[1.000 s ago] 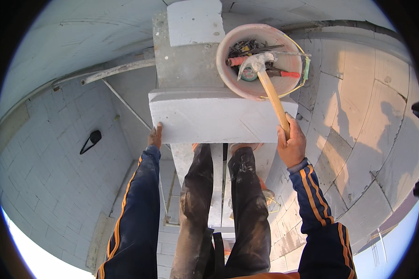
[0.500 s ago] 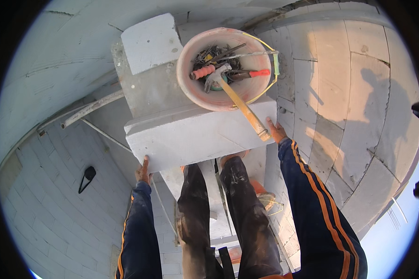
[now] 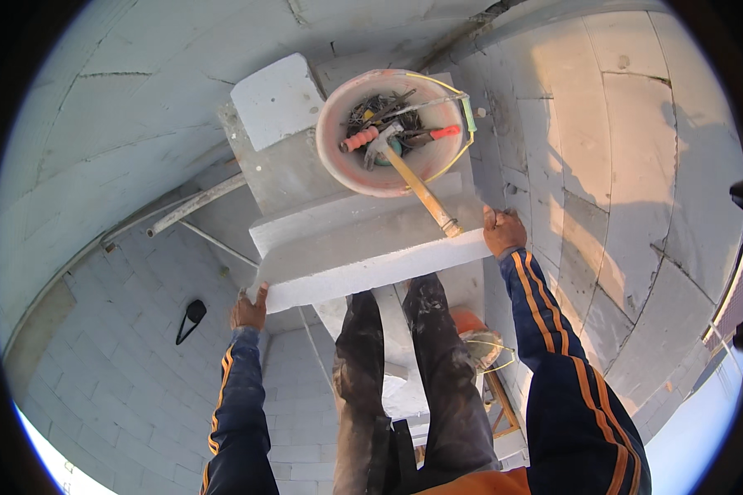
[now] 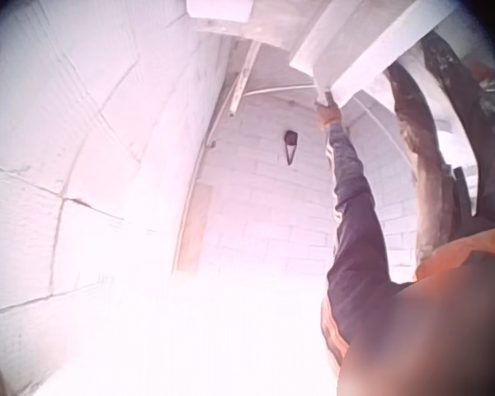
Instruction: The person places white blocks onto a wall, using a hammer to tap them into position. He repeatedly picks up blocks, aligns them, and taps them to secure them in place.
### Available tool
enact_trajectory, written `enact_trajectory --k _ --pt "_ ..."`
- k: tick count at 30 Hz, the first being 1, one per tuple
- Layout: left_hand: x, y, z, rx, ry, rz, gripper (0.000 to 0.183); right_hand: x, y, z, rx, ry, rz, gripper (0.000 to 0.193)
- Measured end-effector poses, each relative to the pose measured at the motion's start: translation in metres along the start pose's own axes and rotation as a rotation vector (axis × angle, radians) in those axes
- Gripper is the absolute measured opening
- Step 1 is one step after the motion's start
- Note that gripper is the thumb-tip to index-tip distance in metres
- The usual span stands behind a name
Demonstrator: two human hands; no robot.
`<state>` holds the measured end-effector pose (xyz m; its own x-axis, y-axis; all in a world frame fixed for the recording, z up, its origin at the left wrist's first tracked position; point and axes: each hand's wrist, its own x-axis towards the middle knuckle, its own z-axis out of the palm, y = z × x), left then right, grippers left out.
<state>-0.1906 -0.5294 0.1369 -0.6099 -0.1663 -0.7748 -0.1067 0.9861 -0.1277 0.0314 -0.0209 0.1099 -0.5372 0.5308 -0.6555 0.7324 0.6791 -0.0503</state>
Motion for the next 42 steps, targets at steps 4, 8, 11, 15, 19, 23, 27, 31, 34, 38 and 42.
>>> enact_trajectory --k 4,8,11,15,19,23,27,31,34,38,42 --pt "-0.040 0.012 0.013 0.681 0.184 0.413 0.124 -0.038 -0.010 0.003 -0.213 0.274 -0.476 0.060" --pt "-0.021 0.011 0.025 0.507 0.273 0.527 0.108 -0.033 -0.001 0.019 -0.503 0.451 -0.672 0.046" --pt "-0.006 0.000 0.022 0.429 0.129 0.522 0.087 -0.024 0.007 0.030 -0.445 0.356 -0.702 0.032" --pt "-0.035 0.001 -0.025 0.659 0.187 0.674 0.081 -0.090 0.029 0.008 -0.268 0.246 -0.646 0.028" --pt "-0.112 0.035 -0.125 0.755 0.114 0.912 0.073 -0.235 0.060 -0.078 -0.206 -0.066 -0.494 0.079" --pt "-0.216 0.098 -0.239 0.835 0.197 1.317 0.073 -0.403 0.091 -0.203 -0.133 -0.013 -0.436 0.092" --pt "-0.335 0.209 -0.344 0.887 0.227 1.563 0.071 -0.555 0.101 -0.308 -0.043 0.114 -0.229 0.091" --pt "-0.475 0.331 -0.428 1.006 0.411 1.789 0.068 -0.640 0.126 -0.386 -0.010 0.321 -0.051 0.085" --pt "-0.583 0.418 -0.470 1.059 0.536 1.885 0.073 -0.672 0.160 -0.430 0.045 0.558 0.053 0.084" --pt "-0.705 0.512 -0.498 1.048 0.797 2.047 0.085 -0.711 0.217 -0.481 -0.053 0.761 0.168 0.088" --pt "-0.786 0.600 -0.496 1.000 1.046 2.115 0.089 -0.724 0.284 -0.522 -0.080 0.949 0.221 0.093"
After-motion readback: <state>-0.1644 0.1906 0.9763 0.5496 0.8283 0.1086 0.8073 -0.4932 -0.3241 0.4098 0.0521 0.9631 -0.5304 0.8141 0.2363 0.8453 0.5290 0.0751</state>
